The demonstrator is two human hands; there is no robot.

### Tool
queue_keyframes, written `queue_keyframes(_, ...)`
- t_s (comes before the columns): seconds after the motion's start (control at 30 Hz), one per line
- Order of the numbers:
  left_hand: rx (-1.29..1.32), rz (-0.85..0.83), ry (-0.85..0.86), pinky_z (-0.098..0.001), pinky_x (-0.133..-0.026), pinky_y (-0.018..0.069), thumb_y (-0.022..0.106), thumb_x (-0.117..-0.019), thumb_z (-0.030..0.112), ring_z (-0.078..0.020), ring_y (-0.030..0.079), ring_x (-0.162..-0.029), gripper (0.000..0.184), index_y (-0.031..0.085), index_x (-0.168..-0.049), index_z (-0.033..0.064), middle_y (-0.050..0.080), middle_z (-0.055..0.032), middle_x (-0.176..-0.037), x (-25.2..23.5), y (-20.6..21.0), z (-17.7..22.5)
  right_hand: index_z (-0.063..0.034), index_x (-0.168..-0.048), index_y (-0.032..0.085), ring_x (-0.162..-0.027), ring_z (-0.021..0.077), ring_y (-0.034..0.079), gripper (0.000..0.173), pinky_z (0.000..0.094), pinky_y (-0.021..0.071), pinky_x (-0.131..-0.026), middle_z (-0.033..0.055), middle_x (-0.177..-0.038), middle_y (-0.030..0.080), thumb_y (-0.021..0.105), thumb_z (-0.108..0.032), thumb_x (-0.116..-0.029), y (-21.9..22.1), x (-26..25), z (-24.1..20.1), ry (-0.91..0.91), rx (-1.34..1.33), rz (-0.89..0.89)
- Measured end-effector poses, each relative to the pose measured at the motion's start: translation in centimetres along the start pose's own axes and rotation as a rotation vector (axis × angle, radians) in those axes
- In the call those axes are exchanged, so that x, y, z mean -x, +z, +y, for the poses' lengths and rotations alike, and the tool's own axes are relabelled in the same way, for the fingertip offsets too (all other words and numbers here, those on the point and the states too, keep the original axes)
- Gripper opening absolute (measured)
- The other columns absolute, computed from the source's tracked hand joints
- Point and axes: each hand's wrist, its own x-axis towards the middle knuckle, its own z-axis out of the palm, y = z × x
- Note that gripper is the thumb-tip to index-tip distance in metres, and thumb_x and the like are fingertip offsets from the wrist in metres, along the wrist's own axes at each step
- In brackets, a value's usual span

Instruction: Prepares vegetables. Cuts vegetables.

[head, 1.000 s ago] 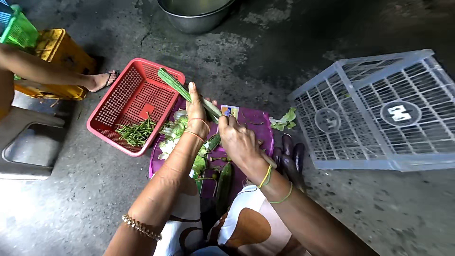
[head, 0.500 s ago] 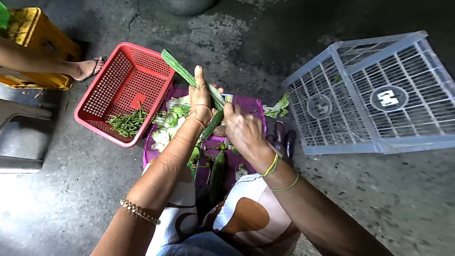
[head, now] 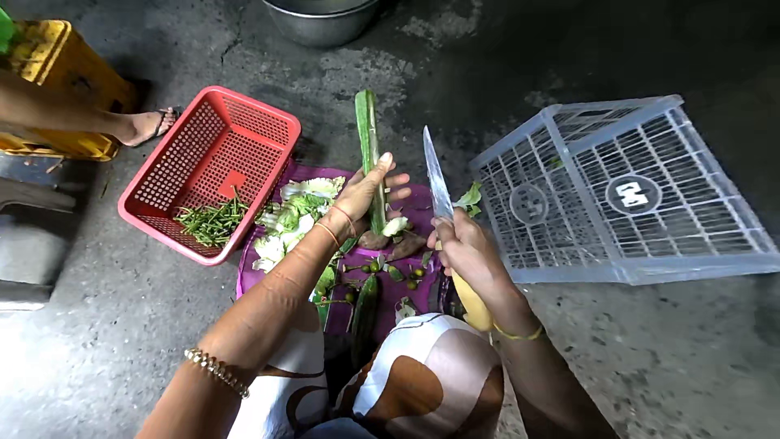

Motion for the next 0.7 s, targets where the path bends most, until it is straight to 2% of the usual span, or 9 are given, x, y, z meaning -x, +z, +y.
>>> queue_keyframes(0.1, 0.128, -0.030, 0.108, -0.0358, -0.073, 0.0614, 0.032, -0.1122, 0.043, -0.0220, 0.074, -0.095, 0.039, 0.046, -0.137, 0.0160, 0.072, -0.0090, -0.115, -0.1, 0.0, 0.4, -0.0044, -0.117, 0.061, -0.050, 0.0119, 0.057, 0.037, 0.0328, 0.0532, -0.050, 0.0042, -0.079, 0.065, 0.046, -0.037, -0.1097, -0.2, 0.8, -1.8, -0.031, -0.246, 0.062)
queue_keyframes(0.2, 0.251, -0.045, 0.224, -0.0358, -0.074, 0.0632, 0.031, -0.1129, 0.040, -0.0245, 0.075, -0.099, 0.037, 0.048, -0.135, 0.0147, 0.072, -0.0120, -0.115, 0.1, 0.1, 0.7, -0.0066, -0.121, 0.058, -0.046, 0.0138, 0.057, 0.050, 0.0312, 0.0535, -0.045, 0.0059, -0.074, 0.064, 0.066, -0.050, -0.0974, 0.1, 0.0, -3.6, -0.007, -0.495, 0.035)
queue_keyframes(0.3, 0.283, -0.038, 0.300, -0.0333, -0.078, 0.0616, 0.032, -0.1124, 0.042, -0.0218, 0.075, -0.098, 0.039, 0.047, -0.137, 0.0165, 0.073, -0.0114, -0.116, 1.4, 0.7, 0.9, -0.0072, -0.119, 0.059, -0.044, 0.0150, 0.055, 0.042, 0.0304, 0.0533, -0.043, 0.0075, -0.069, 0.061, 0.079, -0.031, -0.0914, 1.2, -1.0, -5.0, -0.004, -0.699, -0.023)
queue_keyframes(0.4, 0.282, -0.015, 0.364, -0.0324, -0.076, 0.0617, 0.031, -0.1131, 0.038, -0.0196, 0.074, -0.090, 0.035, 0.049, -0.131, 0.0136, 0.073, -0.0096, -0.107, 1.3, 0.3, 1.4, -0.0039, -0.113, 0.062, -0.042, 0.0124, 0.055, 0.021, 0.0260, 0.0512, -0.040, 0.0073, -0.070, 0.065, 0.071, -0.014, -0.0968, 1.5, -1.2, -5.2, -0.045, -0.832, -0.024)
queue_keyframes(0.5, 0.173, 0.043, 0.420, -0.0261, -0.054, 0.0569, 0.038, -0.1119, 0.037, -0.0139, 0.065, -0.062, 0.036, 0.049, -0.139, 0.0168, 0.067, -0.0070, -0.092, 1.1, -1.6, 2.1, -0.0018, -0.115, 0.064, -0.046, 0.0113, 0.056, 0.024, 0.0271, 0.0512, -0.042, 0.0063, -0.079, 0.069, 0.068, -0.018, -0.0986, 1.1, -1.8, -3.4, -0.089, -0.573, 0.075)
queue_keyframes(0.57, 0.088, 0.021, 0.418, -0.0239, -0.043, 0.0473, 0.043, -0.1068, 0.054, -0.0133, 0.054, -0.048, 0.044, 0.041, -0.145, 0.0316, 0.062, -0.0070, -0.083, 2.4, -3.0, 2.2, 0.0007, -0.125, 0.060, -0.059, 0.0225, 0.063, 0.051, 0.0432, 0.0556, -0.058, 0.0132, -0.087, 0.068, 0.074, -0.037, -0.0943, 0.4, -2.2, -2.3, -0.020, -0.170, 0.152)
queue_keyframes(0.6, 0.087, -0.012, 0.423, -0.0244, -0.042, 0.0472, 0.042, -0.1037, 0.063, -0.0140, 0.054, -0.048, 0.050, 0.038, -0.145, 0.0352, 0.061, -0.0071, -0.082, 2.6, -3.5, 2.3, 0.0030, -0.131, 0.058, -0.069, 0.0305, 0.066, 0.065, 0.0524, 0.0558, -0.068, 0.0200, -0.093, 0.068, 0.075, -0.045, -0.0920, 0.0, -2.2, -2.1, 0.015, -0.051, 0.175)
queue_keyframes(0.63, 0.096, -0.033, 0.427, -0.0251, -0.045, 0.0498, 0.039, -0.0997, 0.072, -0.0148, 0.059, -0.052, 0.057, 0.038, -0.145, 0.0371, 0.064, -0.0075, -0.084, 2.8, -3.7, 2.4, 0.0036, -0.134, 0.056, -0.071, 0.0325, 0.067, 0.071, 0.0549, 0.0557, -0.070, 0.0217, -0.094, 0.068, 0.073, -0.051, -0.0916, -0.2, -2.3, -1.9, 0.032, -0.006, 0.201)
queue_keyframes(0.7, 0.103, -0.071, 0.432, -0.0318, -0.059, 0.0596, 0.024, -0.0966, 0.080, -0.0193, 0.071, -0.072, 0.069, 0.043, -0.145, 0.0342, 0.071, -0.0076, -0.098, 3.1, -3.7, 3.0, 0.0024, -0.137, 0.054, -0.062, 0.0269, 0.064, 0.070, 0.0490, 0.0560, -0.063, 0.0173, -0.090, 0.067, 0.066, -0.054, -0.0964, -0.7, -2.0, -2.7, 0.039, -0.069, 0.230)
